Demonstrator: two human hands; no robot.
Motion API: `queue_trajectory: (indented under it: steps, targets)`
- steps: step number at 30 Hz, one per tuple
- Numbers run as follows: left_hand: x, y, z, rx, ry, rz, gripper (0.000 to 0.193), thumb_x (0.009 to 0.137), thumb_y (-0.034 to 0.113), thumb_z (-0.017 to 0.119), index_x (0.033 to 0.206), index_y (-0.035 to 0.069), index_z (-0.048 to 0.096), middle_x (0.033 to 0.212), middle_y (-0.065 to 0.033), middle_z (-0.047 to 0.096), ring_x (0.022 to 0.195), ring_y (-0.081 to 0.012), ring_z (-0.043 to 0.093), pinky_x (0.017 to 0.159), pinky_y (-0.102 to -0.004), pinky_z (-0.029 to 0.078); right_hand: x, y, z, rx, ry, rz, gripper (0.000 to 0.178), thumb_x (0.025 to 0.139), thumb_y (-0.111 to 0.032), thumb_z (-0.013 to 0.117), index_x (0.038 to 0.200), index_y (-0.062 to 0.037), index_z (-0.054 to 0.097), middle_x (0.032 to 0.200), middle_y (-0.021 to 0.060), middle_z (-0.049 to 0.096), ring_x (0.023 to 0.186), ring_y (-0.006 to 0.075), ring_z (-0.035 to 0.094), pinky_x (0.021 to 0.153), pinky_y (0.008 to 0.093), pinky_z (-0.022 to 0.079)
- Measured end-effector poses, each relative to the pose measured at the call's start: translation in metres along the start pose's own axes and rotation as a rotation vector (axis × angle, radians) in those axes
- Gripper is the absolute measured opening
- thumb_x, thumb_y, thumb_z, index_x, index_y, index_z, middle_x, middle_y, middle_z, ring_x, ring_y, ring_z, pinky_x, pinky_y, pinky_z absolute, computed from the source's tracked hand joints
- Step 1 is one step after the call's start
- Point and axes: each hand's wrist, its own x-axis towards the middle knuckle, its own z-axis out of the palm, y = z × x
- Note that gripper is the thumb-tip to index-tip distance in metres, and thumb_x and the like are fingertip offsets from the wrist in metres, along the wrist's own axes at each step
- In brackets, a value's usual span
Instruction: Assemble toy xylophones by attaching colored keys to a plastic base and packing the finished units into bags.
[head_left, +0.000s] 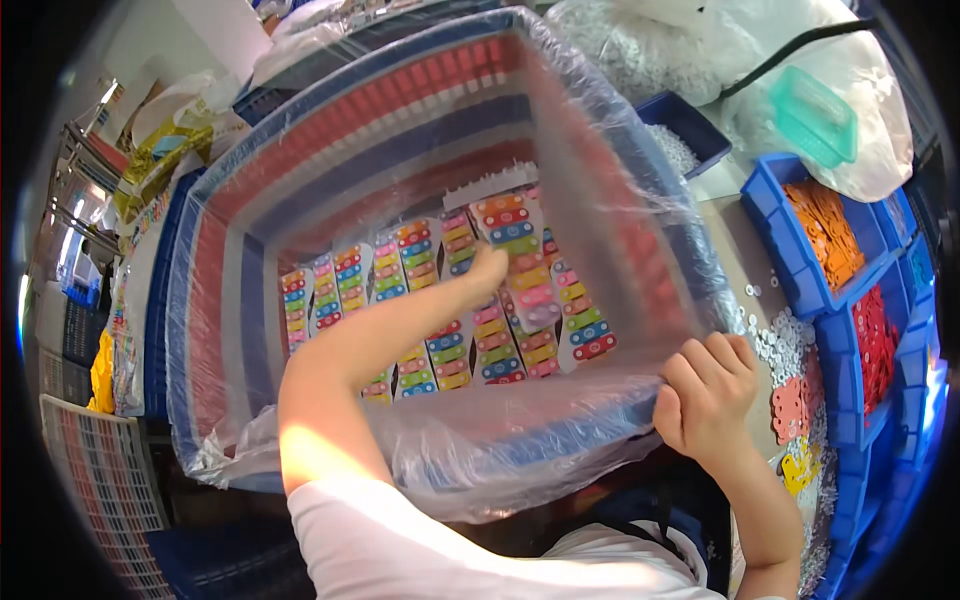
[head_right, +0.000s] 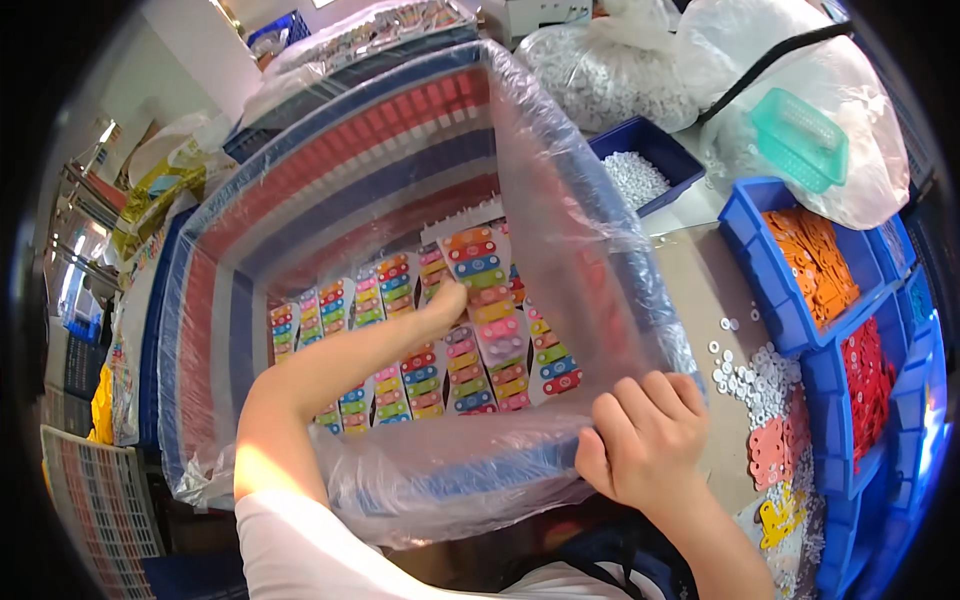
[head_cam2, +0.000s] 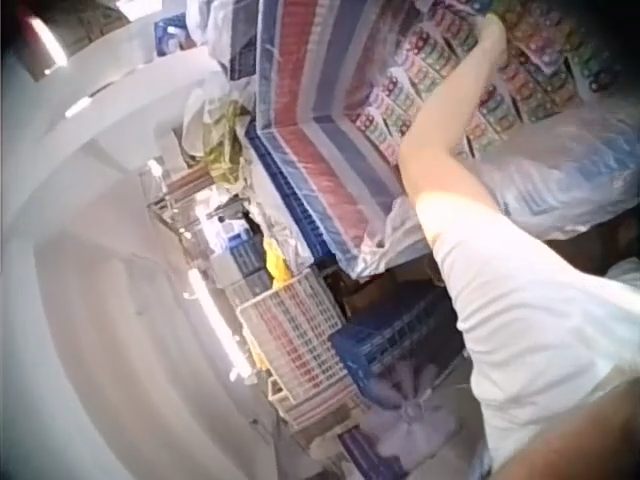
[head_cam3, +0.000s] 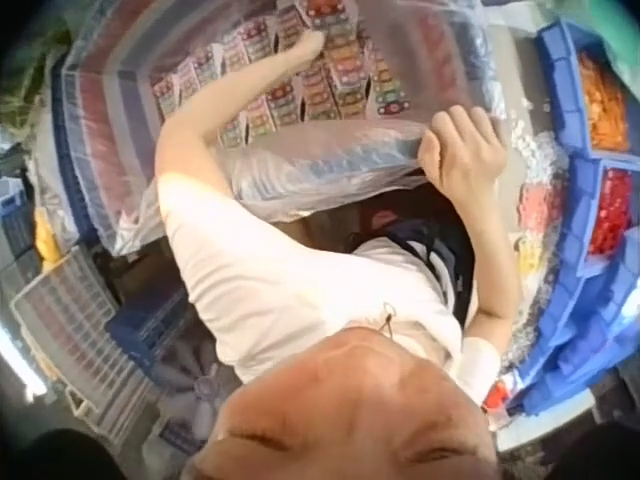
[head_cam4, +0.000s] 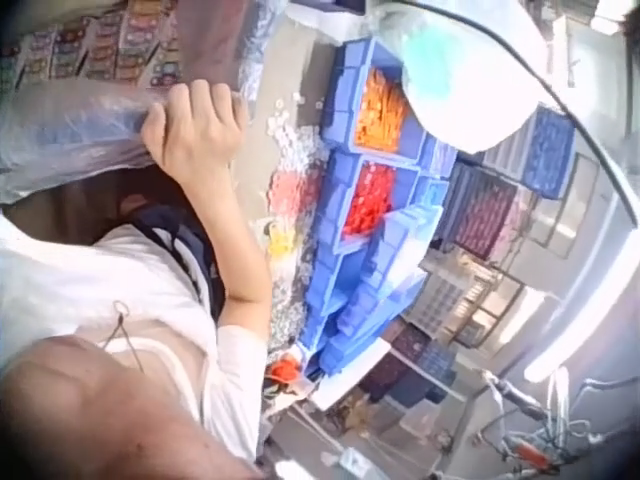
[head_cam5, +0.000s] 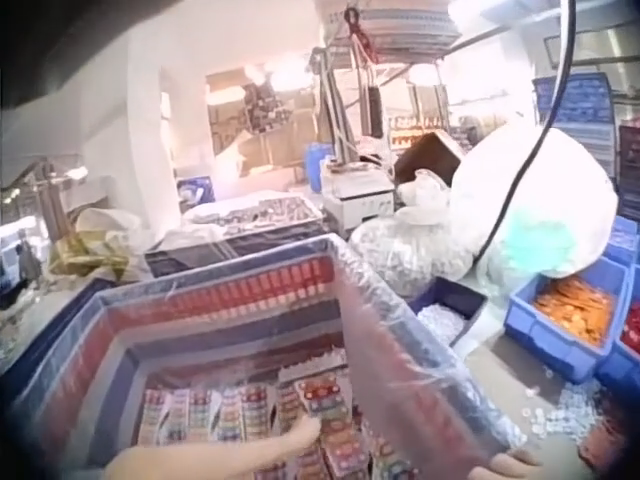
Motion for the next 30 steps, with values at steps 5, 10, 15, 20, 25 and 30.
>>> queue_trajectory:
  steps: [5, 10, 15, 20, 25, 30]
  targets:
    - [-0.068, 0.002, 0.035, -0.227, 0.029, -0.131, 0.042, 0.085, 0.011, 0.049, 0.127, 0.008, 0.046, 0.113, -0.016, 0.062, 0.101, -0.0298, 0.065, 0.075, -0.0465, 0.057, -0.006, 0.003, -0.006, -0.043, -0.128, 0.042, 0.034, 0.088, -0.032, 0.042, 0.064, -0.0087, 0.052, 0.063, 0.0068, 0.047, 0.058, 0.025, 0.046, 0.065, 0.0379, 0.036]
    - [-0.067, -0.07, 0.025, -0.371, -0.19, -0.302, 0.057, 0.082, -0.005, 0.048, 0.135, 0.011, 0.034, 0.125, -0.0123, 0.058, 0.109, -0.0312, 0.063, 0.084, -0.0473, 0.057, -0.011, -0.003, -0.008, -0.04, -0.134, 0.038, 0.037, 0.089, -0.033, 0.039, 0.066, -0.0083, 0.055, 0.064, 0.0061, 0.051, 0.061, 0.0247, 0.048, 0.066, 0.0377, 0.036]
    - [-0.059, -0.085, 0.033, -0.245, -0.271, -0.312, 0.056, 0.085, -0.004, 0.052, 0.136, 0.013, 0.036, 0.126, -0.009, 0.059, 0.114, -0.0273, 0.06, 0.089, -0.0465, 0.054, -0.012, -0.002, -0.006, -0.056, -0.12, 0.043, 0.039, 0.09, -0.033, 0.038, 0.066, -0.0081, 0.056, 0.064, 0.006, 0.052, 0.06, 0.024, 0.048, 0.066, 0.0373, 0.036]
    - [-0.061, -0.072, 0.036, -0.345, -0.354, -0.289, 0.056, 0.084, -0.004, 0.054, 0.136, 0.012, 0.039, 0.127, -0.0085, 0.059, 0.116, -0.0251, 0.06, 0.093, -0.0461, 0.052, -0.011, 0.001, -0.007, -0.067, -0.156, 0.049, 0.04, 0.09, -0.033, 0.037, 0.065, -0.008, 0.055, 0.064, 0.0059, 0.052, 0.059, 0.0238, 0.048, 0.066, 0.0372, 0.036]
    - [-0.058, -0.077, 0.024, -0.363, -0.417, -0.349, 0.054, 0.084, -0.01, 0.051, 0.134, 0.009, 0.042, 0.129, -0.0096, 0.059, 0.119, -0.0261, 0.059, 0.098, -0.0447, 0.049, -0.011, -0.001, -0.007, -0.064, -0.124, 0.038, 0.04, 0.09, -0.033, 0.036, 0.065, -0.0081, 0.055, 0.064, 0.0058, 0.052, 0.059, 0.0236, 0.047, 0.066, 0.0373, 0.036]
    - [-0.077, -0.078, 0.041, -0.414, -0.415, -0.303, 0.073, 0.079, -0.005, 0.055, 0.142, 0.014, 0.025, 0.135, -0.0136, 0.05, 0.119, -0.0321, 0.056, 0.09, -0.0506, 0.053, -0.011, 0.0, 0.001, -0.089, -0.007, 0.023, 0.039, 0.087, -0.034, 0.037, 0.054, -0.0116, 0.038, 0.056, 0.004, 0.039, 0.051, 0.0215, 0.038, 0.058, 0.0344, 0.033]
